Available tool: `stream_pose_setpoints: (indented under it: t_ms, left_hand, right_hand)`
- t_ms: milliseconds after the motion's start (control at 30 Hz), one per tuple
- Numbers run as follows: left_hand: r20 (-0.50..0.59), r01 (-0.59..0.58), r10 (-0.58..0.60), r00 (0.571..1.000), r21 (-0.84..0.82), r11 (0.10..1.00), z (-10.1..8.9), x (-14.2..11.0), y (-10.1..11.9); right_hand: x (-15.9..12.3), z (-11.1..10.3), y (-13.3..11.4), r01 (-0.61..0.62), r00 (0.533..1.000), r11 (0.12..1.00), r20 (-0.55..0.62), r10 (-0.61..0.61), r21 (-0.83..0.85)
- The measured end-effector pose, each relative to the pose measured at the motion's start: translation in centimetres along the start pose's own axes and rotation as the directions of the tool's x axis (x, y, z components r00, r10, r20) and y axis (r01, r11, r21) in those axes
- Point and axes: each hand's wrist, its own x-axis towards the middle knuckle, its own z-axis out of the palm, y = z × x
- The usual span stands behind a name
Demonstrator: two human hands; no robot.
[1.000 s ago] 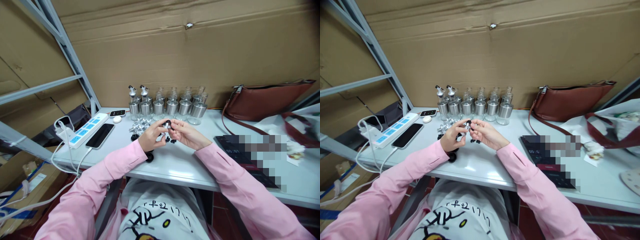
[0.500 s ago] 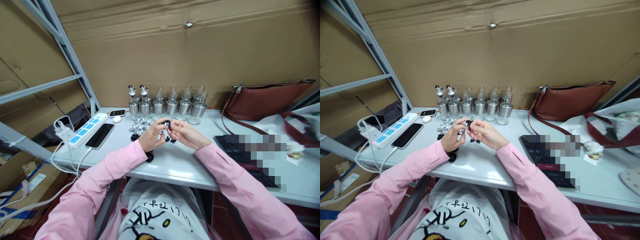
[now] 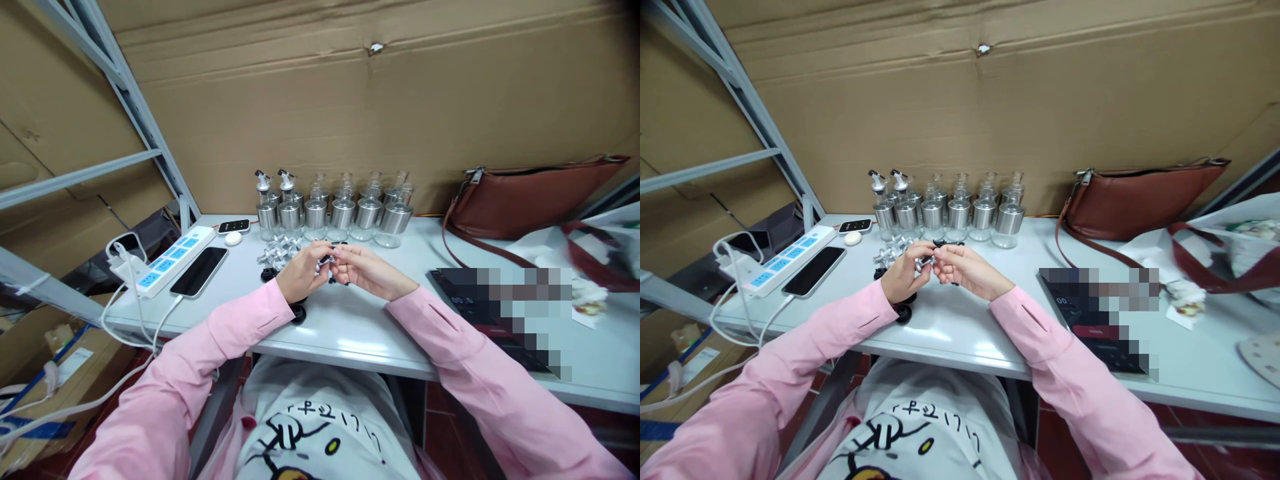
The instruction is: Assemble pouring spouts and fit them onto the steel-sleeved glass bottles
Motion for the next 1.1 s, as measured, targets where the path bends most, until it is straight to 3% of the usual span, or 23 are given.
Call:
stream_pose_setpoints:
  t_ms: [233,367,500,633,900,1100]
  left_hand:
    - [-0.02,0.031,-0.032,0.999,-0.055,0.998,-0.2,0.2,0.2]
    - [-0.008,0.169,-0.173,0.985,-0.168,0.971,-0.3,0.2,0.1]
    - [0.061,0.391,-0.393,0.918,-0.316,0.864,-0.3,0.1,-0.1]
    - [0.154,0.528,-0.528,0.835,-0.496,0.69,-0.2,0.0,-0.1]
    - [0.316,0.645,-0.67,0.671,-0.695,0.318,-0.4,1.1,0.6]
    - [0.307,0.643,-0.71,0.634,-0.719,0.263,-0.6,1.5,0.9]
  right_hand:
    - [0.0,0.0,0.0,0.104,0.991,0.994,-0.08,-0.107,-0.042]
    - [0.2,-0.1,-0.1,0.173,0.972,0.979,-0.144,-0.188,-0.108]
    - [0.3,-0.3,0.0,0.171,0.965,0.958,-0.157,-0.21,-0.23]
    - [0.4,-0.3,0.0,0.189,0.956,0.917,-0.148,-0.254,-0.352]
    - [0.3,0.0,-0.3,0.291,0.908,0.87,-0.171,-0.382,-0.398]
    - [0.4,-0.1,0.1,0.259,0.929,0.883,-0.149,-0.338,-0.393]
